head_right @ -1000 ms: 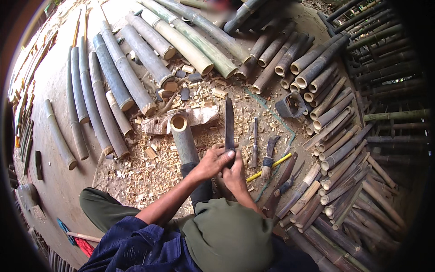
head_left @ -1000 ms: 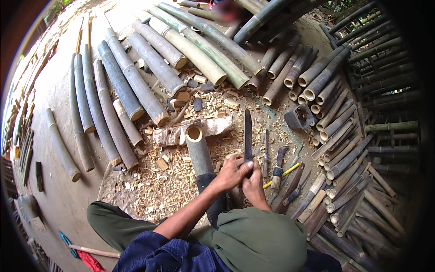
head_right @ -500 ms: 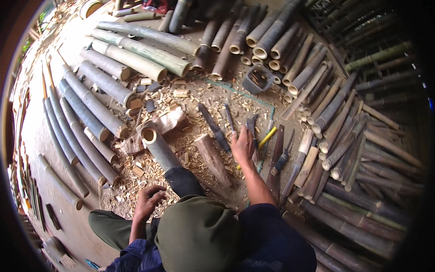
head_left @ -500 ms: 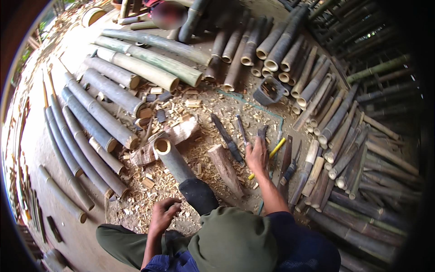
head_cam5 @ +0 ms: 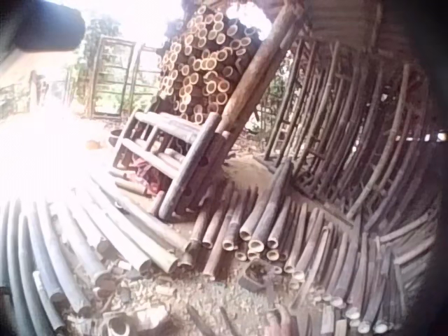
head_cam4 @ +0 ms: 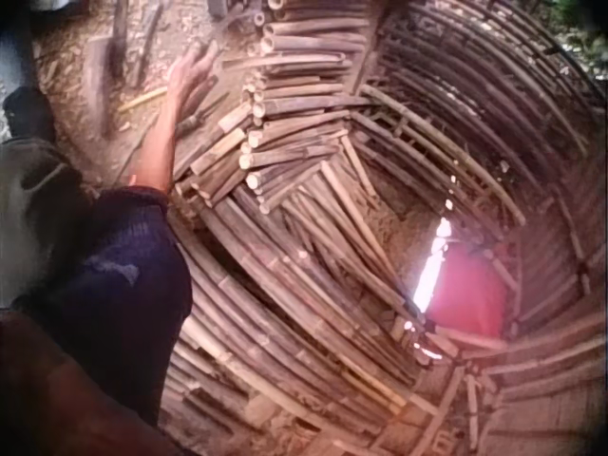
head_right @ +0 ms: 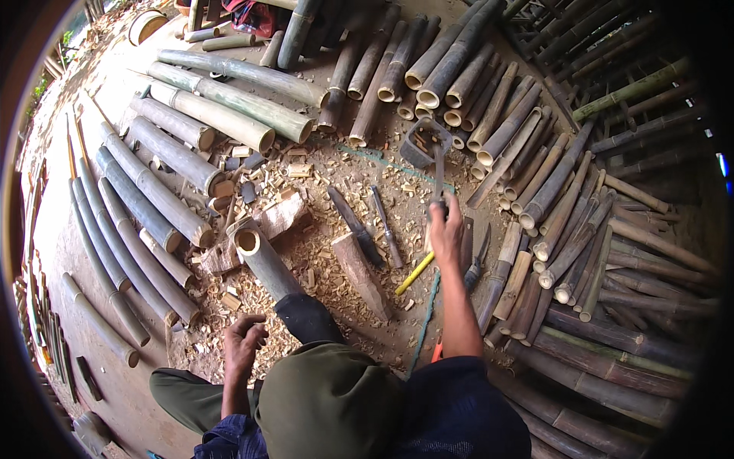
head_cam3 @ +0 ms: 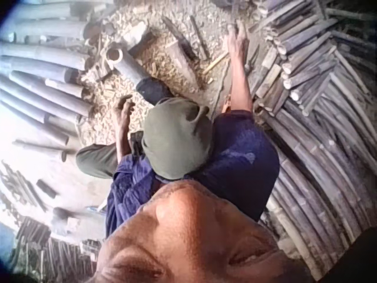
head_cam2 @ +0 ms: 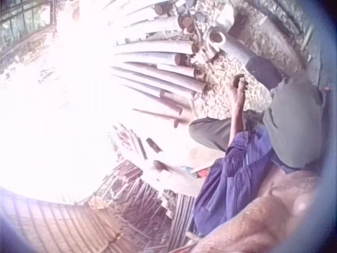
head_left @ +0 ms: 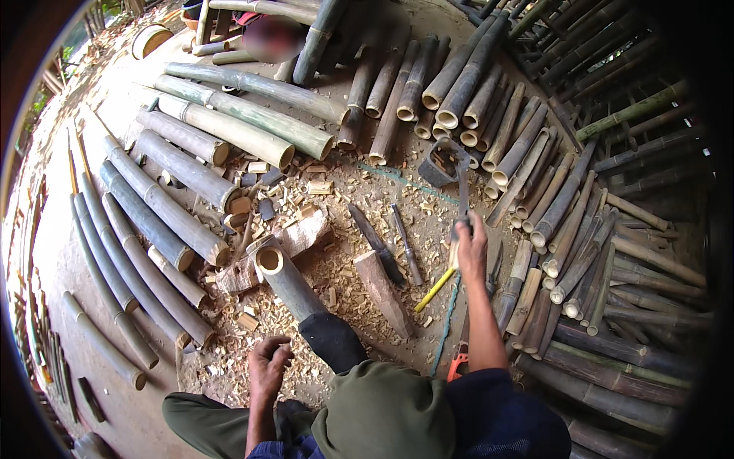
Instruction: The person sits on the ground and uses a knife and mallet to split and hollow bamboo poles. They repeatedly strike the knife into the bamboo, rotate the pole, and remove inner material, then place finished pieces aside.
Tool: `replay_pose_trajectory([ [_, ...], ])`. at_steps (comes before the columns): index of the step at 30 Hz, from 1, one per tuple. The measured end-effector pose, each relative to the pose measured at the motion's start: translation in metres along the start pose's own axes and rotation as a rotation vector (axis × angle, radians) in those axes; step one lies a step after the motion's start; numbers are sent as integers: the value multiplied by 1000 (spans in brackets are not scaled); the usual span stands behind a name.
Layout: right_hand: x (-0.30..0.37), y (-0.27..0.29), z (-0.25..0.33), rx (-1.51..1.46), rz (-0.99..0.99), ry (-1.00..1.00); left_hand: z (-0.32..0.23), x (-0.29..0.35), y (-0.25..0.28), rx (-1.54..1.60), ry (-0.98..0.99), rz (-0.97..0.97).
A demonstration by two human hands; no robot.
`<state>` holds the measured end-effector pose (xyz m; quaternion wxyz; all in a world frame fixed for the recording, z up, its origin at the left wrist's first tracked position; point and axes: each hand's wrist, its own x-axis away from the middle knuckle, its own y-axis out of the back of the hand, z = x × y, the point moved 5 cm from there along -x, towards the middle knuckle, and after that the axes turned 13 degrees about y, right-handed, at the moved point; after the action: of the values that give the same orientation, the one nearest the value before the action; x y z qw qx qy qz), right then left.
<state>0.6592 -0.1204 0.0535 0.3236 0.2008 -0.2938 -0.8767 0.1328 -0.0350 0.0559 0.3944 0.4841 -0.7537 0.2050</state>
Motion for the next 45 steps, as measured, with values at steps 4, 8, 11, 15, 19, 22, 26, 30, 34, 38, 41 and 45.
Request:
replay_pose_trajectory([
  [4,-115,16,38,111,180,-80,2,5,-36,-21,-43,106],
  [8,-205,-4,-5,377,564,-250,-7,10,-49,-133,-67,137],
  [11,-213,-14,9,435,711,-509,0,5,-42,-121,-84,118],
  [15,-181,35,51,177,475,-240,4,6,-37,-32,-69,85],
  [19,-92,19,143,-526,362,-155,-10,8,-44,38,-161,71],
  [22,-53,-33,165,-607,540,-156,-78,31,-77,-13,-431,178],
  [26,17,-121,173,-802,615,-191,-158,52,-106,-304,-925,155],
  [30,60,-185,168,-749,981,-350,-192,36,-109,-703,-1162,-73],
  [34,82,-214,134,-388,1026,-429,-182,-31,-121,-1106,-991,-61],
  [38,85,-224,110,-98,1052,-446,-187,-84,-117,-1321,-578,252],
  [41,77,-231,119,-55,1073,-425,-186,-102,-113,-1174,-525,272],
  [45,35,-245,203,-172,1126,-239,-200,-110,-87,-762,-616,186],
])
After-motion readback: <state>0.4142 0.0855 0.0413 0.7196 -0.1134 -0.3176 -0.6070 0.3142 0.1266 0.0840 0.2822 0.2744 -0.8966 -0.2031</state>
